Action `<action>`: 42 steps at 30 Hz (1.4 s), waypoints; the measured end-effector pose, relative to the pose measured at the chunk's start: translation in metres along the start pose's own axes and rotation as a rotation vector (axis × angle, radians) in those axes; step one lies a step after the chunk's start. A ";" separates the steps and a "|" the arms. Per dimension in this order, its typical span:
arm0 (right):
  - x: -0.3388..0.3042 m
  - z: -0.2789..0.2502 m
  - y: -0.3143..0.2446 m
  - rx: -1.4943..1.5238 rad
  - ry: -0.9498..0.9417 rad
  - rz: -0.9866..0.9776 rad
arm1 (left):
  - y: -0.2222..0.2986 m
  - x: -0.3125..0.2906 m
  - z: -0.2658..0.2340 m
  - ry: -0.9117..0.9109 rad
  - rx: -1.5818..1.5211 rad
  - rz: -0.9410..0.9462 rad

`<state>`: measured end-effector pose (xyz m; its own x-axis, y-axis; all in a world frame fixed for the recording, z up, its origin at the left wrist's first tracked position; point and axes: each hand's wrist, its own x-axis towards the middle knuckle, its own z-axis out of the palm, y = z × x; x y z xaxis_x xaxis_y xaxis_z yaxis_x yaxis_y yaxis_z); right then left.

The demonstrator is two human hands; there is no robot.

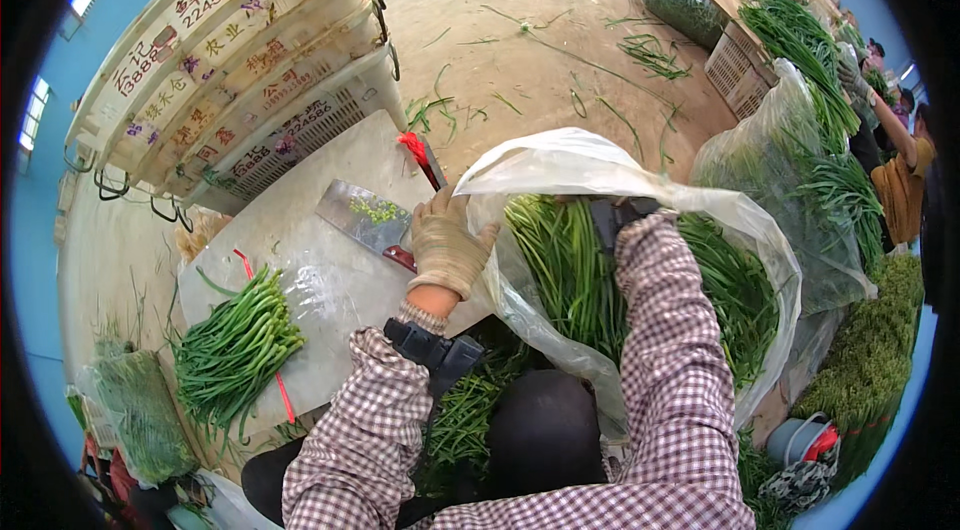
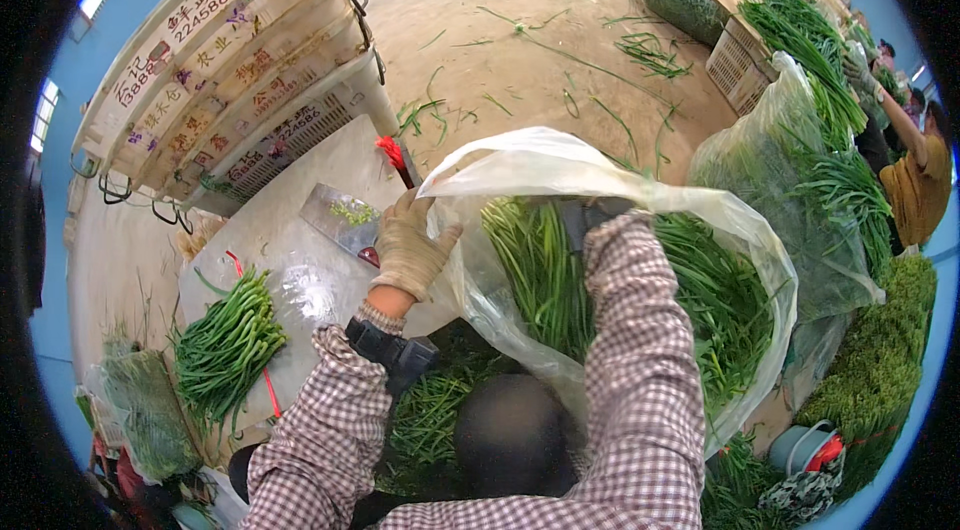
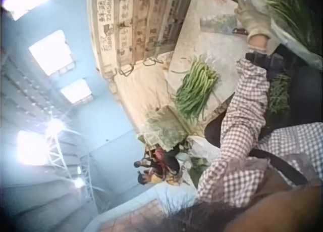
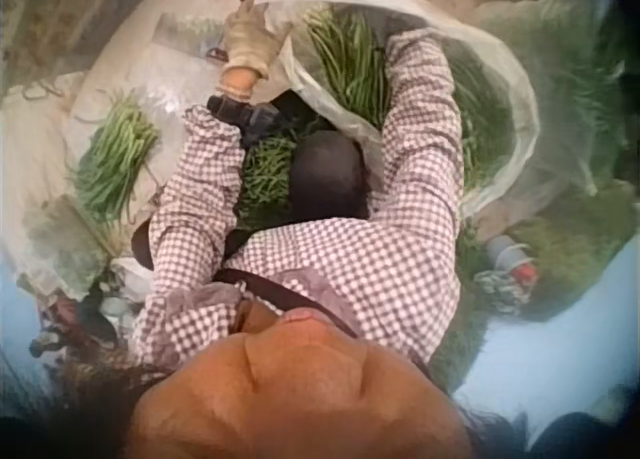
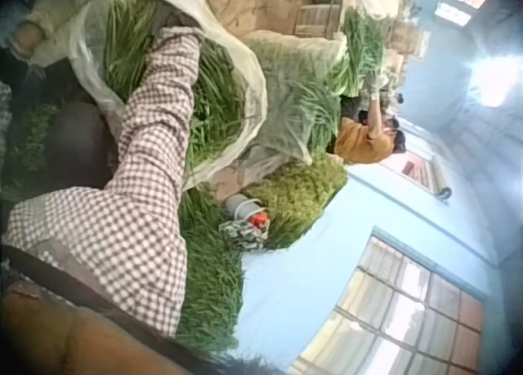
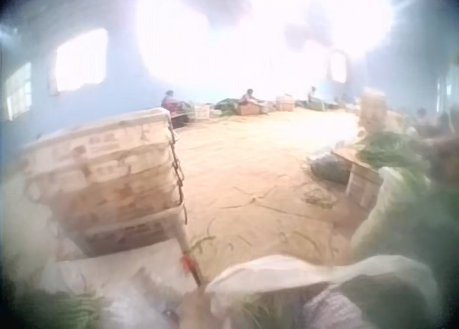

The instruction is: Trimming, bundling, and cutting green onions or chives in a warehouse setting.

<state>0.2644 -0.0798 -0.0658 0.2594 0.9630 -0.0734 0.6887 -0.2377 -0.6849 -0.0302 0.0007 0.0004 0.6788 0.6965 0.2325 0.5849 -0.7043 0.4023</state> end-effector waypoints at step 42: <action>-0.072 0.011 -0.134 0.363 0.287 -0.003 | 0.018 0.022 0.139 0.092 -1.706 -0.298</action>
<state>0.1462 -0.1157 0.0231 0.4701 0.8772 0.0979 0.4212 -0.1255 -0.8982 0.0572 -0.0158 -0.1097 0.5830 0.8125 0.0031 -0.4548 0.3232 0.8298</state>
